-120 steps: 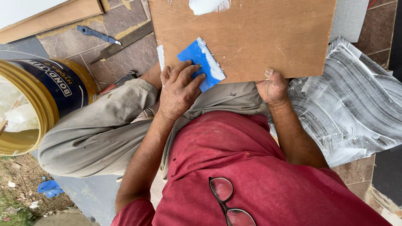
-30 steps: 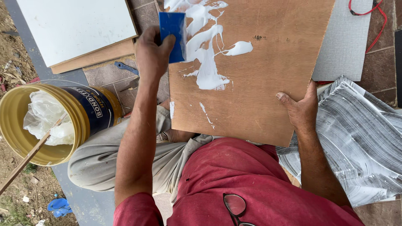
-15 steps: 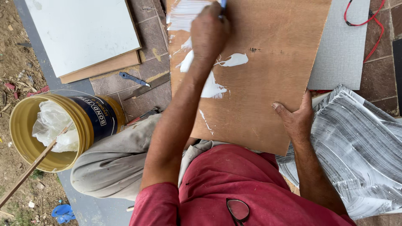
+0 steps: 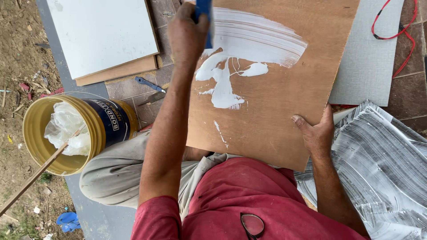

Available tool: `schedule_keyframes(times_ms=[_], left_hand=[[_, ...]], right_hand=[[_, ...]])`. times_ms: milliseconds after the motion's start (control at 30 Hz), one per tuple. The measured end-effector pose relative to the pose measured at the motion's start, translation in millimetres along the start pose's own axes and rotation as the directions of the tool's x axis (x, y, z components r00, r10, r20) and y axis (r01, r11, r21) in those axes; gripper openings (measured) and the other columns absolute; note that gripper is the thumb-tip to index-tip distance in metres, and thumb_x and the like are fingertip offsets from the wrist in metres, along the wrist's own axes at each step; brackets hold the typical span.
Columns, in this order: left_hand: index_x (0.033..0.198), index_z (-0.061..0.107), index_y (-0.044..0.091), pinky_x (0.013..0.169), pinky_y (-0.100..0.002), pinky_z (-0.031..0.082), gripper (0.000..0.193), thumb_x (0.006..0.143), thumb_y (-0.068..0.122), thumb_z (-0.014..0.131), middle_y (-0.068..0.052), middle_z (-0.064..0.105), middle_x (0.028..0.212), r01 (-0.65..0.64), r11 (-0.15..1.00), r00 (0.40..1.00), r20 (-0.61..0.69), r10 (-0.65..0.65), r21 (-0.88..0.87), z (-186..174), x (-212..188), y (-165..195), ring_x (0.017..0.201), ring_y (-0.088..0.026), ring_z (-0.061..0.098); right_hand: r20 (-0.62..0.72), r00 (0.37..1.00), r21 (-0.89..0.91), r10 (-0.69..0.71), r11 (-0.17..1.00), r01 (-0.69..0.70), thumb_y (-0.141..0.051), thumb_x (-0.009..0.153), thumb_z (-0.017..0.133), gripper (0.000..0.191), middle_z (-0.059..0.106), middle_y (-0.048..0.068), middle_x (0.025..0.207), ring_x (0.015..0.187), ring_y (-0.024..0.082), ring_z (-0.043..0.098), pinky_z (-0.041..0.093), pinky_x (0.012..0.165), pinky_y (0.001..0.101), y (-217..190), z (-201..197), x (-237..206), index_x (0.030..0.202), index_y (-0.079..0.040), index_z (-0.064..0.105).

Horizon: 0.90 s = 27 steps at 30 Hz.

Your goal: The person sits on the floor, scoops white adhesive from a bucket with a wooden stick, dabs it onto a grey board, and spreads it evenly with a blue plastic spreader. They then move to a plywood board and repeat, dabbing and spreading adhesive across its surface.

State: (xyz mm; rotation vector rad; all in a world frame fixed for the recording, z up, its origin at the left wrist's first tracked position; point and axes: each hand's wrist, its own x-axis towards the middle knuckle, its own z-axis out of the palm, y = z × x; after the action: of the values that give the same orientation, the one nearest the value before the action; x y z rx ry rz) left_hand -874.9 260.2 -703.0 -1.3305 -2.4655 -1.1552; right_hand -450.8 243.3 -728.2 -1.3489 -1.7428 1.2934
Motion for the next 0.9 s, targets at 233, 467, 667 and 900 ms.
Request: schedule_keyframes(times_ms=[233,467,667,900], left_hand=[[0.082,0.065,0.009,0.052,-0.038,0.054,0.012,0.086,0.011,0.075,-0.005,0.065,0.063,0.070,0.994,0.994,-0.089,-0.063,0.080,-11,7,-59,0.053,-0.016,0.065],[0.079,0.061,0.008,0.054,-0.040,0.054,0.018,0.087,0.011,0.076,-0.007,0.065,0.065,0.105,0.987,0.991,-0.096,-0.094,0.124,-5,14,-54,0.056,-0.018,0.067],[0.088,0.068,0.007,0.060,-0.043,0.058,0.013,0.080,0.012,0.078,-0.009,0.070,0.074,-0.066,0.980,0.969,-0.222,0.108,0.187,43,29,-15,0.067,-0.025,0.073],[0.091,0.065,0.009,0.040,-0.033,0.054,0.007,0.094,0.014,0.063,-0.007,0.066,0.070,0.087,0.996,0.973,0.213,-0.092,0.032,134,9,136,0.052,-0.015,0.067]], right_hand=[[0.009,0.997,-0.012,0.079,0.997,-0.079,-0.023,0.083,0.088,0.077,0.066,0.015,0.127,0.115,0.023,0.068,0.060,0.095,0.0385,6,-1,2,0.145,-0.002,0.047],[0.010,0.997,-0.019,0.075,0.997,-0.074,-0.022,0.084,0.087,0.076,0.067,0.016,0.126,0.113,0.023,0.069,0.061,0.092,0.0385,11,-1,2,0.145,-0.001,0.047],[0.005,0.997,-0.015,0.075,0.997,-0.075,-0.020,0.084,0.087,0.074,0.068,0.016,0.125,0.112,0.023,0.069,0.061,0.091,0.0379,8,-2,3,0.144,-0.001,0.047],[0.009,0.999,-0.019,0.037,0.999,-0.037,-0.016,0.085,0.086,0.073,0.068,0.015,0.126,0.114,0.023,0.069,0.059,0.095,0.0389,6,-4,2,0.145,-0.002,0.047]])
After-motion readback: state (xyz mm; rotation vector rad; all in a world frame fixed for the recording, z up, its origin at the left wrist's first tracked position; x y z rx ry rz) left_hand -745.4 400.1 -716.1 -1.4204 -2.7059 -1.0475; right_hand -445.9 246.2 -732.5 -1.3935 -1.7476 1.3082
